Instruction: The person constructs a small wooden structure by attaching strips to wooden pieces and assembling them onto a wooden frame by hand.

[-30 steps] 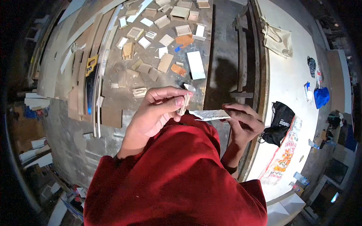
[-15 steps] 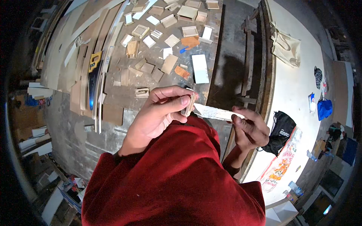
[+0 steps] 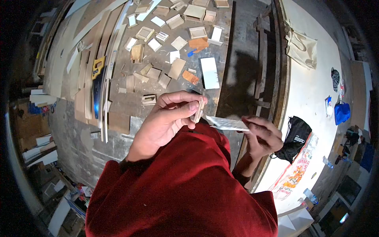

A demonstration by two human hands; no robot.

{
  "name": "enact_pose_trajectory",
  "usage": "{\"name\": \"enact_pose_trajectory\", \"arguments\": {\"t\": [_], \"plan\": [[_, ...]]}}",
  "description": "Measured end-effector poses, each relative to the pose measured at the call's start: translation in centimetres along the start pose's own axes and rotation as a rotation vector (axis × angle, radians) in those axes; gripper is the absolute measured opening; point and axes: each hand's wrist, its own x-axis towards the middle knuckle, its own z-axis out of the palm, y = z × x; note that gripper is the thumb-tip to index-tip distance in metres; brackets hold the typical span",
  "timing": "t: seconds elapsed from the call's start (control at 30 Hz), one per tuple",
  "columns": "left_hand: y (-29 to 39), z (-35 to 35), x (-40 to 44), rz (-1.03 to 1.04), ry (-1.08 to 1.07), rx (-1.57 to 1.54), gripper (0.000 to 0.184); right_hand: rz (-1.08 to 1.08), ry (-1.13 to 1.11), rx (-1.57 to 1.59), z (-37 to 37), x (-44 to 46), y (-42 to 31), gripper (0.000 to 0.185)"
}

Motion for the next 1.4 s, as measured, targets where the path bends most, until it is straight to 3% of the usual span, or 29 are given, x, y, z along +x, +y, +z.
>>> {"name": "enact_pose_trajectory", "arguments": {"t": [0.07, 0.13, 0.27, 0.4, 0.6, 0.9, 1.4], "plan": [[-0.1, -0.5, 0.1, -0.002, -0.026, 0.032, 0.02, 0.12, 0.066, -0.009, 0.0, -0.5, 0.3, 0.019], [-0.1, -0.6, 0.0, 0.006, 0.003, 0.054, 0.019, 0.385, 0.111, 0.208, 0.4, -0.4, 0.1, 0.02], [0.0, 0.0, -0.5, 0.045, 0.042, 0.148, 0.02, 0.531, 0.123, 0.362, 1.4, -0.1, -0.2, 0.014], [-0.3, -0.2, -0.8, 0.084, 0.022, 0.157, 0.019, 0.595, 0.061, 0.53, 2.2, 0.8, -1.5, 0.012], [-0.8, 0.0, -1.4, 0.086, 0.033, 0.158, 0.018, 0.605, -0.027, 0.48, 2.5, 0.6, -1.6, 0.014], [-1.2, 0.0, -1.8, 0.159, 0.005, 0.26, 0.018, 0.68, -0.01, 0.7, 1.7, -0.2, -1.8, 0.012], [-1.5, -0.1, -2.2, 0.199, 0.005, 0.243, 0.013, 0.849, -0.012, 0.721, 2.5, -0.8, -2.9, 0.013]]}}
